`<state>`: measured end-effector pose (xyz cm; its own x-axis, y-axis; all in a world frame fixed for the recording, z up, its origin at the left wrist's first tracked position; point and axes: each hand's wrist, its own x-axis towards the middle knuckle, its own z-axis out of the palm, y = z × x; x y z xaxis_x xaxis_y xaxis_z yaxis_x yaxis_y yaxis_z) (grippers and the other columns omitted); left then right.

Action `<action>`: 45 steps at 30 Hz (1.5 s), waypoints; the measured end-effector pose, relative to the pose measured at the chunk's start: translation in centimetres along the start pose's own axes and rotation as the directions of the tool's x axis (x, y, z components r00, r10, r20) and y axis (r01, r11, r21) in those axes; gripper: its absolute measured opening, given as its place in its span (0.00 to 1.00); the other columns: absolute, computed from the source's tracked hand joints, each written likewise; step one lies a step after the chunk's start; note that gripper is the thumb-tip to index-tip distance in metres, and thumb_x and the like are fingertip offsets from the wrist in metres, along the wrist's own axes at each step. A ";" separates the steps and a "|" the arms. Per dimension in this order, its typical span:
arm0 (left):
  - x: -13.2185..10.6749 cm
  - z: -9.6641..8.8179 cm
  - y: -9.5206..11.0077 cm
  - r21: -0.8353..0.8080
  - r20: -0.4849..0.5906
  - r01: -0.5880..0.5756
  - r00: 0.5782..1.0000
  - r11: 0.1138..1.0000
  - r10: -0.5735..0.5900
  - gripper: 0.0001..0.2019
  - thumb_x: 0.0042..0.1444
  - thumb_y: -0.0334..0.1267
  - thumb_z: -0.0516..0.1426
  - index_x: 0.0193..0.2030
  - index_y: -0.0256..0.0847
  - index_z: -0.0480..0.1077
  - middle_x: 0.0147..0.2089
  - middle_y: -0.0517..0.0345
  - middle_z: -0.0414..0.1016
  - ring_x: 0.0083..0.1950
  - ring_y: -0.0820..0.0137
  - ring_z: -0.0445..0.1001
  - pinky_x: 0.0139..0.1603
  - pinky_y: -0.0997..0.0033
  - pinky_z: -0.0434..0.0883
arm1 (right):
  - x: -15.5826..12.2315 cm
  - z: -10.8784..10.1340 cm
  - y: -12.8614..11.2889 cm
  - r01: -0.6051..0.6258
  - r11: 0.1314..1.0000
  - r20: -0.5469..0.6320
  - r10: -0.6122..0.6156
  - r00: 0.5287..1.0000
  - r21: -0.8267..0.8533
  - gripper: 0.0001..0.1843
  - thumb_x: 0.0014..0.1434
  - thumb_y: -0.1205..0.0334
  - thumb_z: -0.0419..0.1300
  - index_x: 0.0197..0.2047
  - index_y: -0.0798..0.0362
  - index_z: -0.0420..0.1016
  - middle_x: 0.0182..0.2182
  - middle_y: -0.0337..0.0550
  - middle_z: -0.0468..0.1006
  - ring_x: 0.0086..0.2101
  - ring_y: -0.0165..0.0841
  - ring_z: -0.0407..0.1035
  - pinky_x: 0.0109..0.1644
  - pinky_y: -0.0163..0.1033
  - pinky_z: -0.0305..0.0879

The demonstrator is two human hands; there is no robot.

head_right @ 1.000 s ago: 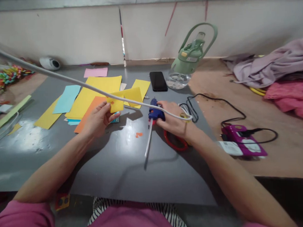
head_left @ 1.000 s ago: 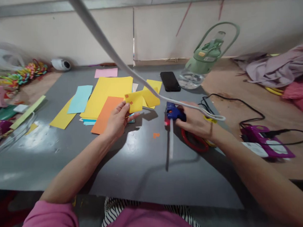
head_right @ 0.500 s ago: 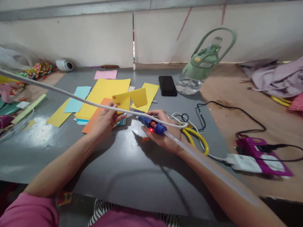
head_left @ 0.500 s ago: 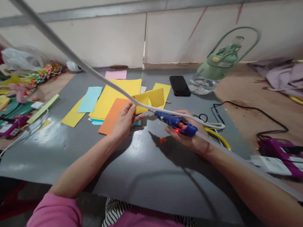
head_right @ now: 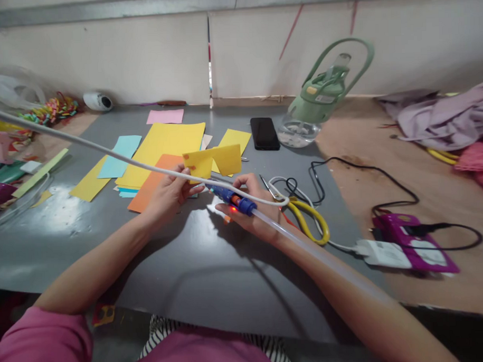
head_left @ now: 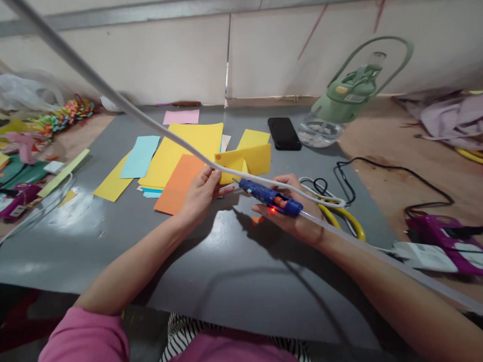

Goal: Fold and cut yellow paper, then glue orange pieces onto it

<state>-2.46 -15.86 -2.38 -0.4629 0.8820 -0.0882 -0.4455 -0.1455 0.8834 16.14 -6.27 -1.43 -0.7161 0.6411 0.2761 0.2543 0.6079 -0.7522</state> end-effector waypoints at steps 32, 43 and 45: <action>0.0 0.0 -0.1 0.002 0.031 0.023 0.999 1.000 -0.023 0.07 0.62 0.41 0.61 0.44 0.43 0.72 0.45 0.59 0.80 0.44 0.72 0.81 0.48 0.72 0.76 | -0.4 0.1 -0.4 -0.105 0.994 -0.013 0.105 0.994 -0.019 0.24 0.49 0.46 0.69 0.41 0.45 0.61 0.26 0.37 0.78 0.25 0.39 0.72 0.29 0.43 0.66; 0.0 0.0 0.0 0.000 0.032 0.013 0.999 1.000 -0.013 0.07 0.60 0.41 0.63 0.41 0.42 0.71 0.39 0.62 0.79 0.40 0.75 0.80 0.47 0.74 0.77 | -0.3 0.1 -0.4 -0.087 0.996 0.018 0.087 0.996 0.009 0.24 0.52 0.42 0.67 0.41 0.45 0.60 0.26 0.36 0.77 0.25 0.37 0.73 0.29 0.42 0.67; 0.0 0.0 0.0 -0.006 0.034 0.015 0.999 1.000 -0.015 0.07 0.60 0.41 0.63 0.41 0.42 0.72 0.37 0.63 0.78 0.39 0.75 0.80 0.47 0.74 0.77 | -0.3 0.1 -0.5 -0.083 0.996 0.024 0.083 0.996 0.010 0.25 0.52 0.42 0.67 0.41 0.46 0.60 0.26 0.35 0.77 0.25 0.37 0.74 0.29 0.42 0.67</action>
<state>-2.44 -15.89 -2.41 -0.4299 0.8988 -0.0858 -0.4567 -0.1346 0.8794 16.19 -6.80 -1.17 -0.7080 0.6779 0.1981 0.3063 0.5474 -0.7788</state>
